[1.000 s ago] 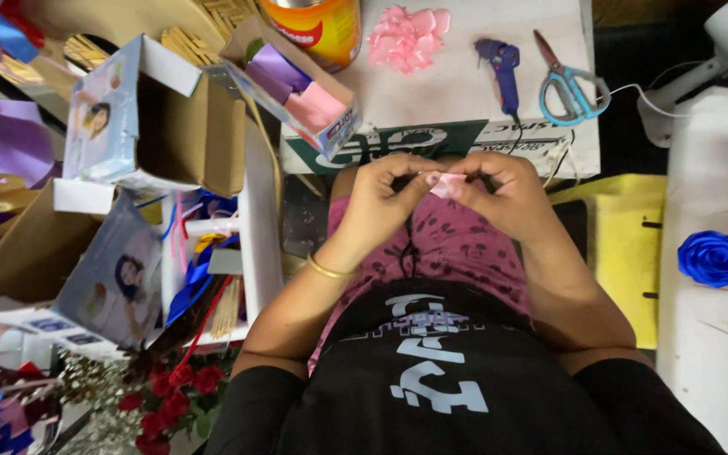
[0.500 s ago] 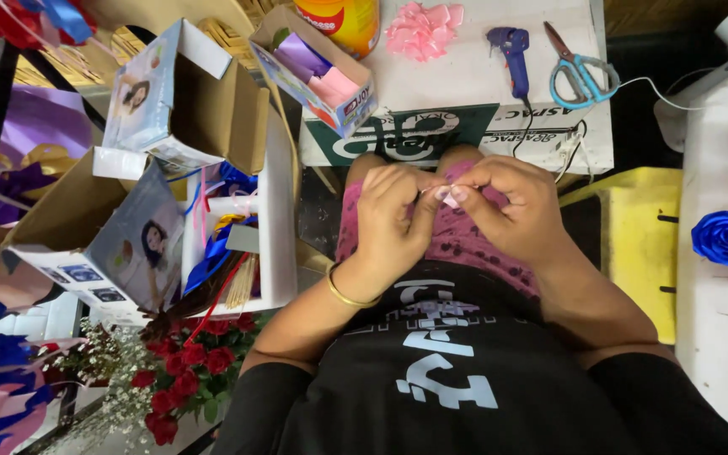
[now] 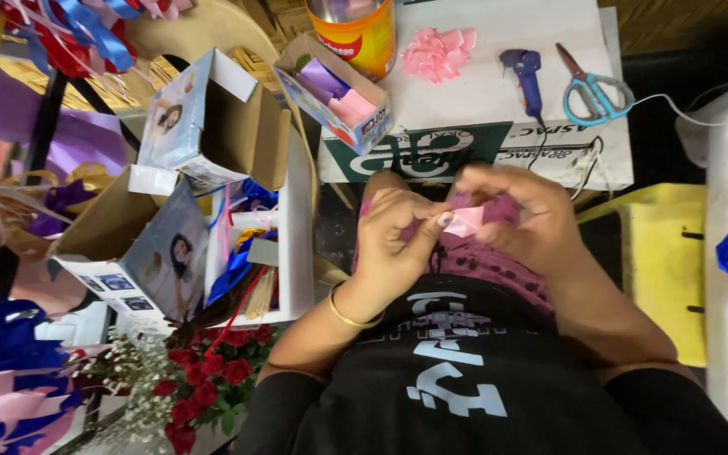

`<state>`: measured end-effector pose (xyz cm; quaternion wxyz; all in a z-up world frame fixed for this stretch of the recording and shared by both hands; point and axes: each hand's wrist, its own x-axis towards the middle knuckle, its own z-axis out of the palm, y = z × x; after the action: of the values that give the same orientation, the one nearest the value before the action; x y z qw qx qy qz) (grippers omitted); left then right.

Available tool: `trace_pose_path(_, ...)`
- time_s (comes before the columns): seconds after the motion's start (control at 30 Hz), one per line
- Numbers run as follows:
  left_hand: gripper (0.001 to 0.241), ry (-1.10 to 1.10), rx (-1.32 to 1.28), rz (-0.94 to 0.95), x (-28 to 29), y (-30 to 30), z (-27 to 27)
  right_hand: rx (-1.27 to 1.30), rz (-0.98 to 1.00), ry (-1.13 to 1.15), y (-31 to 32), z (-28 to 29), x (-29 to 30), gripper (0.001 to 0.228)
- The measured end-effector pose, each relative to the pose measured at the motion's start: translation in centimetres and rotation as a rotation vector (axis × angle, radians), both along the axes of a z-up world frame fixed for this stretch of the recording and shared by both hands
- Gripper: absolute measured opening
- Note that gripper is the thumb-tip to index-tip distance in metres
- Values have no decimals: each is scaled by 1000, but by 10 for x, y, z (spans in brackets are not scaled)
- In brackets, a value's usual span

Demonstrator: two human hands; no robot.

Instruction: The person folds pink paper ribbons into small flower shapes and uses a hot glue gun to attach them to a central base. They repeatedly pick up the glue gun, apply adhesive, and press the folded paper pieces together to build a larger floral arrangement.

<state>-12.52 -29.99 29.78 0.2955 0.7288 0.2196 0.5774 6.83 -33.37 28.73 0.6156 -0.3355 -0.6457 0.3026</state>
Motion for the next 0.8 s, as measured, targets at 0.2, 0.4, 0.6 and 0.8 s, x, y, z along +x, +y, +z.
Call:
trace_pose_path(0.2, 17, 21, -71, -31, -3, 0, -11, -45, -15, -15, -3, -3, 4, 5)
trace_pose_path(0.4, 52, -17, -222, -234, -6, -3, -3, -60, -46, 18, -11, -4, 11, 8)
trace_pose_path(0.6, 11, 28, -204, -180, 8, 0, -14, 7, -69, -93, -16, 6, 5, 5)
trace_pose_path(0.8, 5, 20, -125, -132, 11, -2, -6, 44, -101, -143, -19, 6, 4, 8)
